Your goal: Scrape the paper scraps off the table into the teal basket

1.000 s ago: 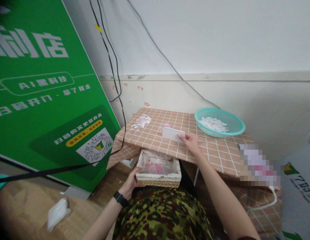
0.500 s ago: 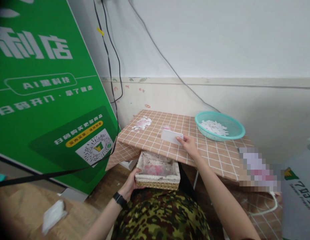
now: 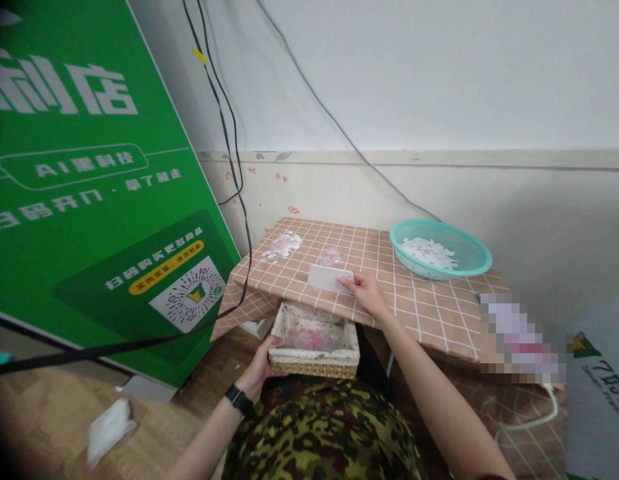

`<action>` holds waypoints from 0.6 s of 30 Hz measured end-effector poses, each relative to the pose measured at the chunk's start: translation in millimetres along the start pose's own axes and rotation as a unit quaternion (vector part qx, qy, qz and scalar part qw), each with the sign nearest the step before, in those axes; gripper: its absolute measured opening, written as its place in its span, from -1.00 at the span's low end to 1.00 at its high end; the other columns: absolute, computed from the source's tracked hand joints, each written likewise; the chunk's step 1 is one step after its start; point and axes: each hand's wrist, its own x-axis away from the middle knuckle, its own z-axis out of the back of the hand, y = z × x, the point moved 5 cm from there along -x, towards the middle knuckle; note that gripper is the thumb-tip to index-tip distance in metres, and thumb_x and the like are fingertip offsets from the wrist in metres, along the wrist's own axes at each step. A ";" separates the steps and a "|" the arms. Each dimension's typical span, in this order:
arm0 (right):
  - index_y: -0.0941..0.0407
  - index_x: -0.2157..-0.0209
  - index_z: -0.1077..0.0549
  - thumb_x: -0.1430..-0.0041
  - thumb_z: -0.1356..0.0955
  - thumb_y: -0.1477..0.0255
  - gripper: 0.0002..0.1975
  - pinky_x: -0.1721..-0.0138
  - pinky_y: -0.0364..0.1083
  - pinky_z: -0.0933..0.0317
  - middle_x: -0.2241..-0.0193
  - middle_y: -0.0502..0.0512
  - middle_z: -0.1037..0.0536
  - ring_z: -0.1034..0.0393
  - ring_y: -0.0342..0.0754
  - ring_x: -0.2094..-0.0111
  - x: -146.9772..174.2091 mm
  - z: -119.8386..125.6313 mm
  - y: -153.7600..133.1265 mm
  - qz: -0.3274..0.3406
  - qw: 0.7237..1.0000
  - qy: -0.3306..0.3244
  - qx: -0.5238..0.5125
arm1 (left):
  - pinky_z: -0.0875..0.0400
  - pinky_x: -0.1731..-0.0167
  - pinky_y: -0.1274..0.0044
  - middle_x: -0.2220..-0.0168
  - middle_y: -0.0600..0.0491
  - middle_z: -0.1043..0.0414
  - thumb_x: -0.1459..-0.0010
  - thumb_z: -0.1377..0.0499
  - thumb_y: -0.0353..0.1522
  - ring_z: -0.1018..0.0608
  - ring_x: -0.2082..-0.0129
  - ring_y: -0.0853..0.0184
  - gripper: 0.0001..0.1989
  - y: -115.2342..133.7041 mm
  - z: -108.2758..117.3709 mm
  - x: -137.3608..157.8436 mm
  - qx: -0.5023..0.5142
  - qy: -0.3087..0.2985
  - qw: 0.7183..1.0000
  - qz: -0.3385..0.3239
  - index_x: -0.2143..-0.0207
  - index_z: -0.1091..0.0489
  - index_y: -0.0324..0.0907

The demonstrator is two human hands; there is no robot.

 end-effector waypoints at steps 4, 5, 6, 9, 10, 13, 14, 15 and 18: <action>0.18 0.57 -0.45 -0.02 -0.30 0.08 -0.57 0.59 -0.15 0.04 0.67 -0.01 -0.32 -0.12 -0.17 0.61 26.4 -5.4 -8.3 -0.009 1.000 -0.007 0.029 | -0.46 0.54 0.39 0.47 -0.01 -0.42 0.04 -0.09 -0.12 -0.48 0.47 0.23 -0.61 4.2 -0.1 0.2 -0.002 0.002 1.000 -0.005 0.26 -0.36 -0.23; 0.18 0.58 -0.45 -0.03 -0.29 0.09 -0.58 0.59 -0.15 0.05 0.68 -0.01 -0.31 -0.11 -0.18 0.61 32.4 -6.8 -10.6 -0.007 0.999 -0.018 0.034 | -0.46 0.54 0.39 0.47 -0.01 -0.42 0.04 -0.09 -0.12 -0.49 0.47 0.23 -0.60 5.2 -0.3 0.3 -0.004 0.000 1.000 -0.011 0.25 -0.36 -0.22; 0.18 0.58 -0.45 -0.04 -0.29 0.11 -0.59 0.59 -0.15 0.04 0.67 -0.01 -0.32 -0.11 -0.17 0.61 36.8 -7.7 -12.3 -0.005 0.999 -0.029 0.037 | -0.46 0.54 0.39 0.46 -0.01 -0.42 0.04 -0.09 -0.11 -0.49 0.46 0.23 -0.60 5.9 -0.4 0.6 -0.005 -0.002 1.000 -0.016 0.23 -0.35 -0.21; 0.17 0.50 -0.49 -0.05 -0.29 0.12 -0.61 0.55 -0.14 -0.02 0.61 0.03 -0.40 -0.18 -0.14 0.57 35.5 -1.6 -11.9 0.003 0.999 -0.006 0.034 | -0.46 0.53 0.38 0.46 0.00 -0.43 0.03 -0.09 -0.11 -0.49 0.46 0.22 -0.57 6.1 -1.0 1.8 -0.009 -0.007 1.000 -0.021 0.18 -0.34 -0.19; 0.17 0.47 -0.50 -0.05 -0.29 0.11 -0.61 0.53 -0.14 -0.05 0.59 0.04 -0.43 -0.21 -0.12 0.55 30.5 3.4 -9.8 0.005 0.999 0.023 0.035 | -0.46 0.53 0.38 0.46 0.00 -0.43 0.03 -0.09 -0.11 -0.49 0.46 0.22 -0.57 5.9 -1.1 2.2 -0.009 -0.006 1.000 -0.021 0.17 -0.34 -0.19; 0.17 0.45 -0.50 -0.05 -0.27 0.09 -0.58 0.51 -0.13 -0.06 0.57 0.04 -0.44 -0.23 -0.10 0.53 9.4 17.3 -1.3 0.013 0.992 0.109 0.061 | -0.46 0.53 0.38 0.46 0.01 -0.43 0.03 -0.09 -0.12 -0.49 0.46 0.23 -0.57 5.1 -1.1 3.0 -0.006 0.001 1.000 -0.025 0.15 -0.33 -0.19; 0.17 0.46 -0.50 -0.06 -0.27 0.08 -0.57 0.52 -0.13 -0.05 0.58 0.04 -0.43 -0.22 -0.10 0.53 2.1 19.2 1.0 0.015 0.989 0.122 0.077 | -0.46 0.54 0.39 0.46 0.01 -0.43 0.03 -0.10 -0.12 -0.49 0.46 0.23 -0.57 4.8 -0.8 2.9 -0.006 0.007 1.000 -0.028 0.16 -0.33 -0.19; 0.18 0.47 -0.49 -0.06 -0.26 0.07 -0.56 0.52 -0.13 -0.04 0.59 0.04 -0.42 -0.22 -0.10 0.54 -4.6 19.7 2.7 0.018 0.987 0.129 0.090 | -0.46 0.55 0.39 0.47 0.01 -0.42 0.03 -0.10 -0.12 -0.49 0.47 0.23 -0.57 4.3 -0.4 2.6 -0.007 0.014 0.999 -0.030 0.16 -0.34 -0.19; 0.17 0.50 -0.47 -0.07 -0.23 0.05 -0.53 0.52 -0.13 -0.02 0.61 0.04 -0.41 -0.20 -0.10 0.55 -18.9 13.8 4.8 0.027 0.987 0.118 0.102 | -0.46 0.56 0.39 0.47 0.01 -0.41 0.05 -0.11 -0.09 -0.49 0.47 0.23 -0.56 3.0 0.8 1.1 -0.006 0.030 0.999 -0.037 0.18 -0.34 -0.20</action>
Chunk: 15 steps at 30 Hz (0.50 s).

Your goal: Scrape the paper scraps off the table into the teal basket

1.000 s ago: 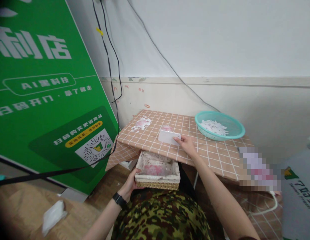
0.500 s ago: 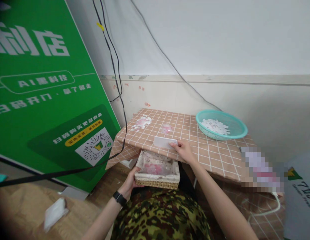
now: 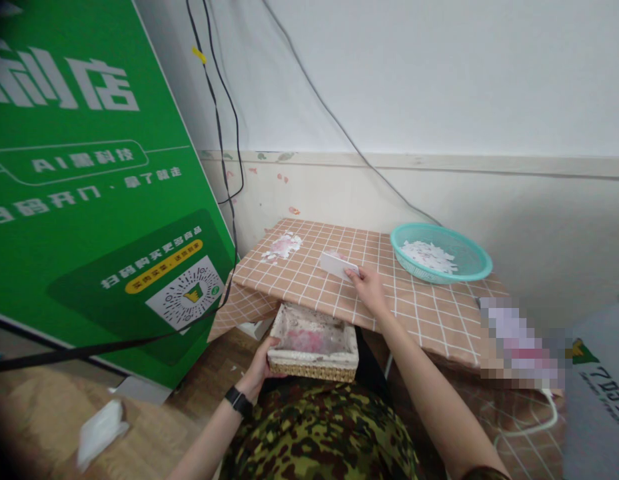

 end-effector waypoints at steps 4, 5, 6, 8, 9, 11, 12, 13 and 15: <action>0.18 0.51 -0.45 -0.07 -0.22 0.03 -0.51 0.54 -0.13 0.01 0.63 0.03 -0.36 -0.16 -0.12 0.57 -1.7 -12.0 -3.1 0.007 0.999 -0.032 -0.019 | -0.46 0.56 0.38 0.48 0.01 -0.42 0.06 -0.12 -0.09 -0.49 0.48 0.23 -0.55 -0.7 0.5 -0.8 0.002 0.006 1.000 0.000 0.19 -0.34 -0.19; 0.17 0.53 -0.44 -0.07 -0.23 0.03 -0.51 0.55 -0.13 0.03 0.64 0.02 -0.34 -0.13 -0.13 0.58 -0.5 -13.3 -3.8 0.007 0.999 -0.038 -0.022 | -0.46 0.56 0.38 0.47 0.01 -0.42 0.06 -0.12 -0.08 -0.49 0.48 0.23 -0.56 -0.4 0.5 -0.7 0.000 0.006 1.000 0.001 0.20 -0.34 -0.19; 0.17 0.54 -0.43 -0.07 -0.23 0.03 -0.52 0.56 -0.14 0.05 0.66 0.01 -0.31 -0.11 -0.14 0.59 1.2 -13.9 -4.5 0.008 0.999 -0.045 -0.025 | -0.46 0.56 0.37 0.47 0.01 -0.42 0.06 -0.12 -0.08 -0.49 0.48 0.23 -0.56 -0.1 0.5 -0.7 -0.001 0.007 1.000 0.001 0.21 -0.34 -0.19; 0.16 0.59 -0.39 -0.07 -0.23 0.03 -0.52 0.57 -0.14 0.08 0.67 -0.01 -0.27 -0.07 -0.17 0.60 5.4 -13.4 -5.7 0.009 0.998 -0.058 -0.027 | -0.46 0.56 0.37 0.48 0.01 -0.42 0.06 -0.12 -0.08 -0.49 0.49 0.23 -0.57 0.2 0.5 -0.9 -0.004 0.008 1.000 0.003 0.23 -0.34 -0.19; 0.16 0.60 -0.36 -0.07 -0.24 0.03 -0.52 0.58 -0.14 0.09 0.68 -0.02 -0.25 -0.06 -0.17 0.60 8.0 -12.6 -6.2 0.009 0.998 -0.064 -0.029 | -0.46 0.56 0.37 0.48 0.01 -0.42 0.06 -0.11 -0.08 -0.49 0.49 0.23 -0.58 0.1 0.4 -1.2 -0.004 0.007 1.000 0.004 0.23 -0.34 -0.19; 0.15 0.62 -0.34 -0.06 -0.24 0.03 -0.53 0.58 -0.14 0.09 0.68 -0.04 -0.23 -0.04 -0.18 0.60 14.3 -10.6 -7.5 0.008 0.997 -0.077 -0.030 | -0.46 0.56 0.37 0.49 0.02 -0.41 0.05 -0.10 -0.09 -0.50 0.50 0.22 -0.59 -1.0 0.3 -2.3 -0.004 0.005 1.000 0.008 0.24 -0.33 -0.18; 0.15 0.63 -0.33 -0.06 -0.25 0.04 -0.53 0.58 -0.14 0.10 0.69 -0.04 -0.21 -0.04 -0.18 0.61 18.3 -9.6 -8.5 0.006 0.996 -0.081 -0.027 | -0.46 0.56 0.37 0.49 0.02 -0.41 0.05 -0.10 -0.09 -0.50 0.50 0.22 -0.59 -1.7 0.4 -3.0 -0.003 0.005 1.000 0.010 0.24 -0.33 -0.18; 0.14 0.64 -0.33 -0.06 -0.25 0.05 -0.54 0.58 -0.15 0.10 0.70 -0.05 -0.20 -0.03 -0.19 0.61 22.9 -8.7 -9.9 0.004 0.996 -0.085 -0.024 | -0.46 0.56 0.36 0.49 0.01 -0.42 0.05 -0.10 -0.09 -0.50 0.50 0.22 -0.59 -2.3 0.6 -3.7 -0.001 0.005 1.000 0.010 0.23 -0.33 -0.19; 0.14 0.65 -0.32 -0.06 -0.27 0.07 -0.55 0.58 -0.15 0.11 0.71 -0.06 -0.18 -0.02 -0.19 0.61 33.7 -7.3 -14.3 0.000 0.995 -0.094 -0.024 | -0.46 0.56 0.36 0.48 0.00 -0.42 0.05 -0.10 -0.09 -0.50 0.50 0.22 -0.57 -3.6 1.1 -4.6 0.001 0.006 1.000 0.013 0.22 -0.33 -0.20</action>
